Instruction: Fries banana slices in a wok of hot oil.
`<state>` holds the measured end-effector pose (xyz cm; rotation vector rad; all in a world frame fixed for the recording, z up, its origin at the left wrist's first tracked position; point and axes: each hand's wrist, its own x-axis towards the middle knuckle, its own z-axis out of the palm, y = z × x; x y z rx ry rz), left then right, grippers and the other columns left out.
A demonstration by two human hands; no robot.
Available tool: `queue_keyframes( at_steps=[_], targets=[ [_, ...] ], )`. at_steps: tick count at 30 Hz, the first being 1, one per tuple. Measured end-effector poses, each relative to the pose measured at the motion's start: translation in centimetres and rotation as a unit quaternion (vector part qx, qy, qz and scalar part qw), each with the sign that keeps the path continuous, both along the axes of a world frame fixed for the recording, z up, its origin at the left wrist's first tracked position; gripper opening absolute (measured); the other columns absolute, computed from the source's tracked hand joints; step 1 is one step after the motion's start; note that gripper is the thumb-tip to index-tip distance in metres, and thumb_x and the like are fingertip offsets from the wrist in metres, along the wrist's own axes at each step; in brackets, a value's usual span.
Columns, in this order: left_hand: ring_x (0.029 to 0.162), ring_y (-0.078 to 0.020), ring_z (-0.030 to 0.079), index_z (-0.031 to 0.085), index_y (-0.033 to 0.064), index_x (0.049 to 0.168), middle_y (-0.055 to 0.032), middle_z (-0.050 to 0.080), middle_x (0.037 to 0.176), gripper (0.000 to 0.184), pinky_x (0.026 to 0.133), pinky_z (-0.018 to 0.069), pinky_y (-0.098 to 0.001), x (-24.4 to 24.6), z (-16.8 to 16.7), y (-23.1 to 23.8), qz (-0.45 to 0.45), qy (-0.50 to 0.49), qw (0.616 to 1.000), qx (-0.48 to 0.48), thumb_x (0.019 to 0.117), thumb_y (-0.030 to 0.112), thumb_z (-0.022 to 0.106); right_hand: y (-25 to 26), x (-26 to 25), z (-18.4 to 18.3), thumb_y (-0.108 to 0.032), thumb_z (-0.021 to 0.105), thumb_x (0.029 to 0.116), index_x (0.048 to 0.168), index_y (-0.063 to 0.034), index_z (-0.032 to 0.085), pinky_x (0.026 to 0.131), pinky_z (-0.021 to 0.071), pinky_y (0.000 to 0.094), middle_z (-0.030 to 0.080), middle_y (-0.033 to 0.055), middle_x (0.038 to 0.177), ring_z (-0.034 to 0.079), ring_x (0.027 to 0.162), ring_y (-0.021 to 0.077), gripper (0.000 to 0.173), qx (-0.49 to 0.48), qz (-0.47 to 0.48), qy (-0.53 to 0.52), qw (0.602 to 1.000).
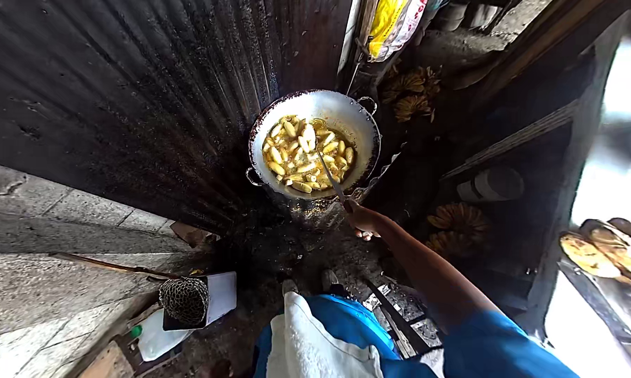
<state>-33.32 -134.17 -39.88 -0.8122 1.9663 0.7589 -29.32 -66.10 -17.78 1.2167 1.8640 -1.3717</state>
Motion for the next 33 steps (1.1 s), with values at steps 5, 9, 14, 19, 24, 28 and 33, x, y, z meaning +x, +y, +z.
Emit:
queue_keyframes(
  at_steps=[5, 9, 14, 19, 24, 28, 33],
  targets=[
    [0.080, -0.0319, 0.062, 0.054, -0.0032, 0.135, -0.0258, 0.062, 0.107, 0.037, 0.071, 0.0542, -0.0486, -5.5, 10.0, 10.7, -0.079, 0.018, 0.996, 0.029, 0.1099, 0.023, 0.048, -5.1, 6.7, 6.2, -0.025, 0.043, 0.1083, 0.165, -0.0296, -0.008, 0.065, 0.0551, 0.0491, 0.064, 0.0224, 0.098, 0.065, 0.069, 0.0312, 0.076, 0.101, 0.129, -0.091, 0.982],
    [0.091, -0.0371, 0.068, 0.057, -0.0009, 0.134, -0.0267, 0.065, 0.116, 0.038, 0.078, 0.0573, -0.0543, -11.5, 7.6, 14.5, -0.150, 0.068, 0.983, 0.075, 0.1075, 0.025, 0.050, -9.1, 11.8, 8.7, -0.025, 0.046, 0.1047, 0.166, -0.0331, 0.003, 0.085, 0.0535, 0.0654, 0.070, 0.0250, 0.110, 0.069, 0.098, 0.0446, 0.075, 0.190, 0.130, -0.099, 0.968],
    [0.084, -0.0302, 0.066, 0.052, 0.0031, 0.141, -0.0232, 0.064, 0.116, 0.039, 0.072, 0.0567, -0.0472, -16.4, 8.2, 20.1, -0.156, 0.102, 0.975, 0.124, 0.1055, 0.019, 0.052, -13.1, 15.8, 14.4, -0.029, 0.049, 0.1066, 0.165, -0.0410, 0.007, 0.085, 0.0529, 0.0664, 0.071, 0.0224, 0.108, 0.069, 0.099, 0.0454, 0.072, 0.250, 0.119, -0.159, 0.948],
    [0.085, -0.0311, 0.066, 0.053, 0.0038, 0.141, -0.0237, 0.064, 0.115, 0.039, 0.073, 0.0572, -0.0480, -16.0, 7.7, 21.3, -0.182, 0.079, 0.973, 0.121, 0.1047, 0.018, 0.054, -15.4, 20.7, 18.8, -0.024, 0.052, 0.1045, 0.164, -0.0400, 0.018, 0.079, 0.0535, 0.0666, 0.073, 0.0205, 0.101, 0.071, 0.092, 0.0447, 0.070, 0.311, 0.140, -0.152, 0.928],
    [0.083, -0.0316, 0.066, 0.056, 0.0034, 0.137, -0.0234, 0.066, 0.109, 0.038, 0.072, 0.0570, -0.0490, -13.1, 6.2, 18.6, -0.210, 0.037, 0.974, 0.082, 0.1041, 0.021, 0.054, -14.3, 21.8, 20.5, -0.023, 0.054, 0.1027, 0.162, -0.0436, 0.024, 0.075, 0.0538, 0.0655, 0.072, 0.0207, 0.103, 0.070, 0.092, 0.0448, 0.070, 0.315, 0.186, -0.193, 0.910],
    [0.089, -0.0356, 0.069, 0.059, 0.0013, 0.133, -0.0252, 0.067, 0.114, 0.036, 0.076, 0.0576, -0.0526, -11.0, 5.4, 15.0, -0.197, 0.021, 0.978, 0.060, 0.1069, 0.025, 0.052, -10.4, 17.7, 17.0, -0.025, 0.052, 0.1050, 0.163, -0.0455, 0.015, 0.080, 0.0534, 0.0656, 0.070, 0.0229, 0.109, 0.069, 0.099, 0.0463, 0.072, 0.276, 0.240, -0.227, 0.903],
    [0.088, -0.0338, 0.069, 0.061, 0.0013, 0.129, -0.0237, 0.068, 0.111, 0.034, 0.075, 0.0582, -0.0502, -10.2, 6.5, 12.1, -0.145, 0.010, 0.989, 0.030, 0.1066, 0.026, 0.054, -7.4, 10.4, 9.1, -0.015, 0.049, 0.1008, 0.164, -0.0442, 0.000, 0.082, 0.0530, 0.0664, 0.069, 0.0250, 0.114, 0.068, 0.104, 0.0470, 0.085, 0.260, 0.247, -0.232, 0.904]
  ],
)
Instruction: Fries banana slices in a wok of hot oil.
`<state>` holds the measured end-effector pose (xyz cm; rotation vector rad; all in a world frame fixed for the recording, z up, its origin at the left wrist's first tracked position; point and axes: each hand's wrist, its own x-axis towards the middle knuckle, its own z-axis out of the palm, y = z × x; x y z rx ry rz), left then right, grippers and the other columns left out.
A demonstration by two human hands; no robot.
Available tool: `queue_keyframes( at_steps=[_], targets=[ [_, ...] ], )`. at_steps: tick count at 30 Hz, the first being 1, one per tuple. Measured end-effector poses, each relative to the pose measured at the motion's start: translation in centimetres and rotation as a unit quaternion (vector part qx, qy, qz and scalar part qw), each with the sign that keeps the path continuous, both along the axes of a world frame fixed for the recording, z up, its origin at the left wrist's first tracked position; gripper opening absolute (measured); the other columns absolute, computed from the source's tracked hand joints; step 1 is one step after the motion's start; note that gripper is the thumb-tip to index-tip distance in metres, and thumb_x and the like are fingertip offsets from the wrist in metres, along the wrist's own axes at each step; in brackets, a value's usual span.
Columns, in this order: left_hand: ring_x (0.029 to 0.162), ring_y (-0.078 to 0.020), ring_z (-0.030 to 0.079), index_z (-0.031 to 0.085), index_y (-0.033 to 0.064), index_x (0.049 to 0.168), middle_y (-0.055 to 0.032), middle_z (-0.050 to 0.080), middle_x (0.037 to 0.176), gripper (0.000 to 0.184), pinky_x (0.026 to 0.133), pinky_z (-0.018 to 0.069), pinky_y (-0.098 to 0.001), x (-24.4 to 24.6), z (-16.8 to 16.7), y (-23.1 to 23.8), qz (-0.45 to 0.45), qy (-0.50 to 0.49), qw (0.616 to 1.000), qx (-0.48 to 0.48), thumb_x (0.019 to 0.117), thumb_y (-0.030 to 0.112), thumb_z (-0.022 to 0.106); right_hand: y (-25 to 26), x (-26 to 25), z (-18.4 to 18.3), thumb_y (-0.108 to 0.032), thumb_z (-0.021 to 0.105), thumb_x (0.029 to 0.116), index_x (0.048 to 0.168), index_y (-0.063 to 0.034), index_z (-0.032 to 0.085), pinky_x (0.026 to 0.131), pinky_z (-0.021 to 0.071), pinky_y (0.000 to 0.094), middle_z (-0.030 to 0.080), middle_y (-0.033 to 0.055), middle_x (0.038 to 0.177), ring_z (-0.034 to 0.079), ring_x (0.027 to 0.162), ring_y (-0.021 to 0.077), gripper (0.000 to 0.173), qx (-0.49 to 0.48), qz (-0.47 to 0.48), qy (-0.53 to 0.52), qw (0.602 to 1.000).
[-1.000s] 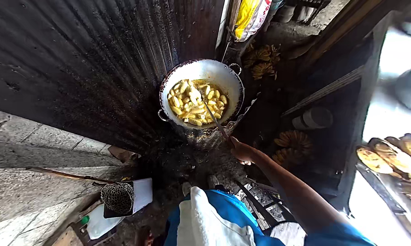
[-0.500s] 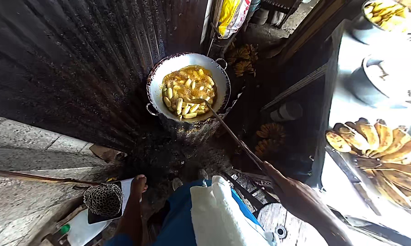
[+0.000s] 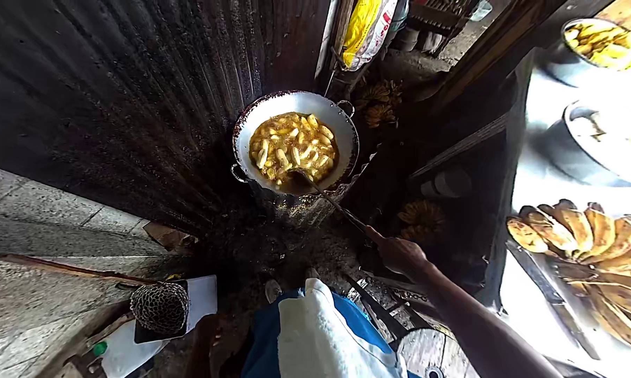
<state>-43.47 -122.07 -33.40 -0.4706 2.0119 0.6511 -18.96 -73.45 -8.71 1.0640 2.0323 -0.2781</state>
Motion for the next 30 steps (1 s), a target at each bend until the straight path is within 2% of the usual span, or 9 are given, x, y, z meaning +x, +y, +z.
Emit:
queue_keyframes(
  at_steps=[4, 10, 13, 16, 20, 22, 25, 28, 30],
  targets=[
    [0.085, -0.0324, 0.067, 0.061, 0.0007, 0.129, -0.0237, 0.067, 0.111, 0.035, 0.074, 0.0568, -0.0490, 0.8, 1.2, -0.9, 0.056, 0.016, 0.998, 0.003, 0.1078, 0.027, 0.052, 0.6, -4.3, -4.5, -0.004, 0.054, 0.0924, 0.164, -0.0412, -0.002, 0.081, 0.0542, 0.0647, 0.069, 0.0246, 0.115, 0.069, 0.104, 0.0458, 0.099, 0.011, -0.001, 0.023, 1.000],
    [0.064, -0.0234, 0.056, 0.062, 0.0001, 0.122, -0.0167, 0.061, 0.089, 0.033, 0.058, 0.0501, -0.0405, 3.1, 4.0, 0.2, 0.085, 0.047, 0.995, 0.017, 0.1100, 0.027, 0.049, 2.1, -10.7, -8.1, -0.010, 0.059, 0.0932, 0.165, -0.0334, 0.007, 0.087, 0.0539, 0.0617, 0.067, 0.0236, 0.123, 0.067, 0.113, 0.0439, 0.092, 0.031, -0.033, 0.071, 0.996],
    [0.067, -0.0279, 0.059, 0.061, -0.0020, 0.122, -0.0197, 0.062, 0.091, 0.036, 0.061, 0.0519, -0.0452, 4.3, 3.9, 0.0, 0.093, 0.054, 0.994, 0.032, 0.1112, 0.028, 0.044, 3.4, -12.9, -8.3, -0.009, 0.057, 0.0967, 0.164, -0.0340, 0.012, 0.086, 0.0543, 0.0603, 0.068, 0.0231, 0.122, 0.067, 0.113, 0.0428, 0.085, 0.060, -0.055, 0.089, 0.993],
    [0.083, -0.0362, 0.068, 0.056, -0.0022, 0.134, -0.0271, 0.065, 0.109, 0.039, 0.072, 0.0576, -0.0532, 5.0, 3.5, -0.5, 0.072, 0.040, 0.996, 0.025, 0.1107, 0.028, 0.047, 4.8, -12.9, -8.3, -0.012, 0.064, 0.0939, 0.164, -0.0359, 0.014, 0.083, 0.0538, 0.0646, 0.067, 0.0255, 0.121, 0.067, 0.110, 0.0462, 0.089, 0.073, -0.076, 0.124, 0.987],
    [0.078, -0.0326, 0.068, 0.057, -0.0012, 0.132, -0.0247, 0.067, 0.105, 0.036, 0.069, 0.0578, -0.0500, 5.3, 3.3, -1.1, 0.117, 0.055, 0.991, 0.034, 0.1101, 0.027, 0.049, 6.0, -9.9, -7.7, -0.022, 0.064, 0.0952, 0.163, -0.0354, 0.020, 0.085, 0.0522, 0.0676, 0.069, 0.0239, 0.118, 0.067, 0.108, 0.0456, 0.081, 0.003, -0.099, 0.202, 0.974],
    [0.076, -0.0323, 0.068, 0.057, 0.0006, 0.133, -0.0244, 0.067, 0.104, 0.036, 0.067, 0.0577, -0.0496, 5.4, 3.1, -1.6, 0.142, 0.066, 0.987, 0.038, 0.1093, 0.026, 0.051, 5.8, -7.3, -6.4, -0.023, 0.054, 0.1027, 0.163, -0.0367, 0.024, 0.078, 0.0545, 0.0614, 0.069, 0.0223, 0.114, 0.069, 0.093, 0.0394, 0.069, -0.073, -0.147, 0.271, 0.949],
    [0.079, -0.0347, 0.066, 0.054, 0.0003, 0.136, -0.0269, 0.064, 0.108, 0.036, 0.068, 0.0568, -0.0516, 6.7, 3.7, -2.2, 0.151, 0.073, 0.985, 0.030, 0.1094, 0.024, 0.050, 4.6, -2.7, -3.3, -0.027, 0.051, 0.1069, 0.164, -0.0346, 0.024, 0.049, 0.0452, 0.0357, 0.058, 0.0108, 0.088, 0.049, 0.054, 0.0178, 0.063, -0.165, -0.275, 0.343, 0.883],
    [0.083, -0.0352, 0.064, 0.053, -0.0028, 0.138, -0.0287, 0.061, 0.112, 0.036, 0.072, 0.0555, -0.0522, 8.3, 5.8, -1.6, 0.160, 0.058, 0.985, 0.015, 0.1103, 0.020, 0.047, 5.2, -1.1, -2.4, -0.026, 0.053, 0.1065, 0.165, -0.0327, 0.022, 0.043, 0.0412, 0.0307, 0.054, 0.0075, 0.080, 0.045, 0.048, 0.0138, 0.066, -0.161, -0.317, 0.380, 0.854],
    [0.080, -0.0316, 0.061, 0.055, -0.0048, 0.131, -0.0262, 0.061, 0.107, 0.034, 0.072, 0.0539, -0.0495, 9.3, 6.7, -1.3, 0.162, 0.034, 0.986, -0.002, 0.1106, 0.020, 0.045, 6.9, -2.5, -3.4, -0.025, 0.051, 0.1072, 0.165, -0.0291, 0.022, 0.054, 0.0472, 0.0389, 0.061, 0.0148, 0.092, 0.052, 0.057, 0.0206, 0.065, -0.108, -0.280, 0.373, 0.878]
  ],
)
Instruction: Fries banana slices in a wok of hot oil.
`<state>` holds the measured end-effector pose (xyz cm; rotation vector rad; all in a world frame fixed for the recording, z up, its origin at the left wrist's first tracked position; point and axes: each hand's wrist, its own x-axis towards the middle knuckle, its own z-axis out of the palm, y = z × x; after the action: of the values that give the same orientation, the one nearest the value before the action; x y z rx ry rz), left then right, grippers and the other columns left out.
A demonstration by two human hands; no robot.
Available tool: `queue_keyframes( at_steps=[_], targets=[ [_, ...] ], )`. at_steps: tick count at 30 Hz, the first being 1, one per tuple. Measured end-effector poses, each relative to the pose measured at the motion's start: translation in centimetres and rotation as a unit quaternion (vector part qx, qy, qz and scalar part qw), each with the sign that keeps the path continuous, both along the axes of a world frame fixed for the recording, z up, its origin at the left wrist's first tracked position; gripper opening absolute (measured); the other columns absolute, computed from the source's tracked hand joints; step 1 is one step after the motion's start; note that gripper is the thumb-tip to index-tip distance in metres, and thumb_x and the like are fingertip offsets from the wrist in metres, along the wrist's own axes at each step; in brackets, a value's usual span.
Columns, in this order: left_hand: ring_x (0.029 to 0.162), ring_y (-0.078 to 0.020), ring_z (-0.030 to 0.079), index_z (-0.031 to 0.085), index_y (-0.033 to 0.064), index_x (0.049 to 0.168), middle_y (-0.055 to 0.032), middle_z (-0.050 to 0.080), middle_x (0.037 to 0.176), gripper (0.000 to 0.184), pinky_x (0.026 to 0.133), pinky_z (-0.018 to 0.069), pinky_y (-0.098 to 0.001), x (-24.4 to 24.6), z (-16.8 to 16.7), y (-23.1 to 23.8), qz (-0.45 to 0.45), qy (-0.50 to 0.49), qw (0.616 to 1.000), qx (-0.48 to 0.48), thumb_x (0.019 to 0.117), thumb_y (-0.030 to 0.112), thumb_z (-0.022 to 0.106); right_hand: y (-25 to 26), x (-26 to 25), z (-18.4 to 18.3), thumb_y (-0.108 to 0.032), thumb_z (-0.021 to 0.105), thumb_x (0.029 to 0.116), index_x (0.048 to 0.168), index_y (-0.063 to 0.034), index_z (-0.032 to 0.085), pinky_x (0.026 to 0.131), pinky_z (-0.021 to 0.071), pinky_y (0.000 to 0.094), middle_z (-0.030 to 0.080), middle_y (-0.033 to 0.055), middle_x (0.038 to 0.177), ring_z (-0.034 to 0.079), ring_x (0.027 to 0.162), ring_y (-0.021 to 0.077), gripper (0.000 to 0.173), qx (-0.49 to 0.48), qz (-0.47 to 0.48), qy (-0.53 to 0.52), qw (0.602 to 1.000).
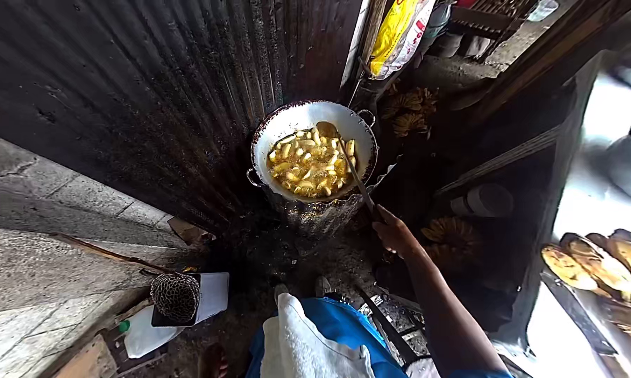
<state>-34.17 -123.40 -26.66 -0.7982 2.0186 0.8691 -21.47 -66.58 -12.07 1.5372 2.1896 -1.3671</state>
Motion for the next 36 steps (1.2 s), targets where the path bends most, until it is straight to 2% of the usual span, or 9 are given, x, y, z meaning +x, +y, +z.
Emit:
queue_keyframes(
  at_steps=[2, 3, 6, 12, 17, 20, 24, 29, 36],
  targets=[
    [0.080, -0.0309, 0.062, 0.056, -0.0036, 0.131, -0.0247, 0.062, 0.107, 0.035, 0.072, 0.0547, -0.0489, 0.5, -1.2, -1.0, -0.005, -0.017, 1.000, -0.004, 0.1103, 0.023, 0.045, 2.0, -2.5, -2.0, -0.020, 0.051, 0.1064, 0.165, -0.0272, 0.023, 0.072, 0.0547, 0.0555, 0.067, 0.0266, 0.110, 0.066, 0.078, 0.0370, 0.065, 0.050, 0.015, -0.030, 0.998],
    [0.081, -0.0321, 0.065, 0.057, -0.0015, 0.132, -0.0249, 0.064, 0.109, 0.036, 0.072, 0.0561, -0.0497, 0.7, -3.3, -2.4, 0.001, -0.017, 1.000, 0.000, 0.1094, 0.025, 0.048, 2.9, -3.7, -3.5, -0.019, 0.051, 0.1057, 0.165, -0.0270, 0.022, 0.075, 0.0551, 0.0596, 0.067, 0.0289, 0.112, 0.069, 0.083, 0.0413, 0.066, 0.056, 0.015, -0.038, 0.998],
    [0.078, -0.0324, 0.069, 0.059, 0.0050, 0.132, -0.0229, 0.067, 0.105, 0.037, 0.066, 0.0587, -0.0495, 1.0, -9.2, -6.3, 0.028, 0.004, 1.000, 0.006, 0.1061, 0.031, 0.054, 4.3, -7.3, -6.7, -0.024, 0.046, 0.1067, 0.164, -0.0328, 0.009, 0.057, 0.0517, 0.0457, 0.061, 0.0211, 0.095, 0.059, 0.062, 0.0289, 0.069, -0.029, 0.005, -0.042, 0.999],
    [0.082, -0.0344, 0.067, 0.058, 0.0028, 0.132, -0.0237, 0.065, 0.107, 0.035, 0.070, 0.0575, -0.0518, 0.7, -5.9, -5.7, 0.016, 0.006, 1.000, 0.001, 0.1075, 0.027, 0.052, 3.1, -11.8, -6.9, -0.027, 0.046, 0.1080, 0.162, -0.0354, 0.007, 0.054, 0.0513, 0.0427, 0.058, 0.0163, 0.086, 0.056, 0.058, 0.0254, 0.067, -0.116, 0.070, -0.078, 0.988],
    [0.088, -0.0360, 0.066, 0.052, 0.0016, 0.139, -0.0271, 0.062, 0.119, 0.039, 0.074, 0.0568, -0.0525, -0.1, -4.7, -4.0, 0.006, -0.019, 1.000, 0.008, 0.1094, 0.027, 0.047, 0.0, -7.6, -6.5, -0.026, 0.048, 0.1061, 0.164, -0.0367, -0.006, 0.053, 0.0517, 0.0443, 0.060, 0.0194, 0.081, 0.057, 0.054, 0.0268, 0.079, -0.065, 0.134, -0.136, 0.979],
    [0.082, -0.0359, 0.064, 0.054, -0.0019, 0.135, -0.0285, 0.062, 0.114, 0.038, 0.069, 0.0563, -0.0524, -1.1, -5.5, -3.0, -0.030, 0.003, 0.999, 0.034, 0.1091, 0.025, 0.049, -2.3, -3.1, -2.5, -0.022, 0.045, 0.1055, 0.164, -0.0348, -0.009, 0.059, 0.0525, 0.0453, 0.062, 0.0198, 0.089, 0.060, 0.061, 0.0271, 0.081, -0.029, 0.185, -0.181, 0.965],
    [0.085, -0.0329, 0.063, 0.055, -0.0016, 0.135, -0.0261, 0.062, 0.114, 0.038, 0.075, 0.0544, -0.0495, -4.5, -4.1, 1.4, -0.089, -0.034, 0.995, 0.018, 0.1107, 0.026, 0.047, -4.9, 3.2, 1.9, -0.023, 0.045, 0.1062, 0.166, -0.0374, 0.003, 0.090, 0.0508, 0.0661, 0.067, 0.0271, 0.119, 0.067, 0.106, 0.0462, 0.074, 0.046, 0.192, -0.211, 0.957],
    [0.095, -0.0383, 0.068, 0.057, 0.0012, 0.136, -0.0269, 0.065, 0.121, 0.039, 0.079, 0.0572, -0.0548, -8.9, -7.5, 4.1, -0.170, -0.009, 0.984, 0.043, 0.1072, 0.026, 0.051, -8.3, 8.3, 7.2, -0.026, 0.048, 0.1062, 0.163, -0.0460, 0.011, 0.085, 0.0521, 0.0676, 0.071, 0.0234, 0.110, 0.069, 0.100, 0.0462, 0.071, 0.126, 0.168, -0.267, 0.940],
    [0.082, -0.0303, 0.065, 0.055, 0.0038, 0.138, -0.0226, 0.065, 0.111, 0.037, 0.069, 0.0558, -0.0471, -13.0, -6.8, 9.1, -0.186, 0.019, 0.980, 0.073, 0.1046, 0.018, 0.053, -11.4, 13.5, 14.6, -0.024, 0.053, 0.1046, 0.163, -0.0450, 0.018, 0.077, 0.0533, 0.0667, 0.072, 0.0221, 0.104, 0.070, 0.093, 0.0456, 0.071, 0.164, 0.184, -0.334, 0.910]
  ],
)
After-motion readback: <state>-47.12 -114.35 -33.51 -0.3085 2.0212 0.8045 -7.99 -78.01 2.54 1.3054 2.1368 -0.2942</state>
